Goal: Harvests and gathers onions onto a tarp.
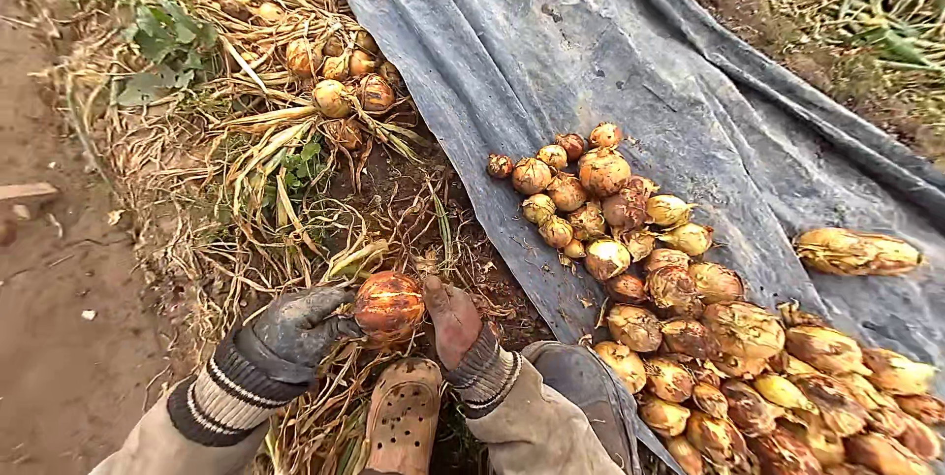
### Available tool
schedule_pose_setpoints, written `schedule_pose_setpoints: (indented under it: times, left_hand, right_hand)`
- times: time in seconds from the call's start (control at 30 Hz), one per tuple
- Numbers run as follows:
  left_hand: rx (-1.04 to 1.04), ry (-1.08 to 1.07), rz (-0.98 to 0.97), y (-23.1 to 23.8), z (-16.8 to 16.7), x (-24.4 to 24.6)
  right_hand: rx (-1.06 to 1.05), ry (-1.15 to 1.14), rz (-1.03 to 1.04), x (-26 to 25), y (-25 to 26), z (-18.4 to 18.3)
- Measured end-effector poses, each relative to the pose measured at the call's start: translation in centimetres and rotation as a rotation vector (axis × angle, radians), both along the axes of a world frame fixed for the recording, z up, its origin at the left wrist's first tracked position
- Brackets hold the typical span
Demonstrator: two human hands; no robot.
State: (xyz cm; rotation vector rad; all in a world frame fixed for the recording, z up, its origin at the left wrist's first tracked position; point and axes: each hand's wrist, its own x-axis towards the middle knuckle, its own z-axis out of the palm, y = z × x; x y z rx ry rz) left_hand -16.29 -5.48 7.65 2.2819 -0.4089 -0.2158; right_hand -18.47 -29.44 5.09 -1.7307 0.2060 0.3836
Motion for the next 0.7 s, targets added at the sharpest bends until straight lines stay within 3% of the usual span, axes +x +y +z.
schedule_pose_setpoints:
  times: [0.07,0.17,0.23,0.3,0.37,0.4,0.47,0.53,0.63,0.7]
  left_hand:
    - [0.138,-0.152,0.011,1.5,-0.4,0.3]
    - [0.162,-0.032,0.315,2.2,-0.1,1.7]
    - [0.163,0.03,0.456,1.7,-0.1,3.1]
    - [0.181,0.035,0.312,0.5,0.3,3.8]
    - [0.276,0.124,0.008,-2.0,1.4,4.1]
    - [0.373,0.185,-0.155,-3.8,2.0,4.6]
    - [0.52,0.225,-0.4,-7.6,2.2,5.9]
    - [0.505,0.106,-0.411,-10.7,1.9,9.2]
    - [0.565,-0.044,-0.238,-12.6,0.0,16.7]
    - [0.621,-0.079,-0.317,-13.1,-3.2,19.9]
  right_hand:
    - [0.045,0.042,0.013,-0.4,0.7,-0.7]
    - [0.15,0.121,-0.055,-0.8,1.2,-1.2]
    - [-0.035,0.201,0.12,-0.4,0.6,-1.6]
    - [-0.213,0.34,0.397,0.4,0.2,-1.7]
    - [-0.218,0.401,0.436,0.6,0.2,-2.4]
    - [-0.165,0.375,0.332,0.7,0.0,-2.7]
    - [0.097,0.356,-0.067,0.9,-1.0,-2.7]
    - [0.35,0.298,-0.378,1.7,-2.9,-1.8]
    - [0.457,-0.069,-0.654,3.2,-7.3,-0.2]
    - [0.43,-0.237,-0.771,4.2,-10.8,-0.3]
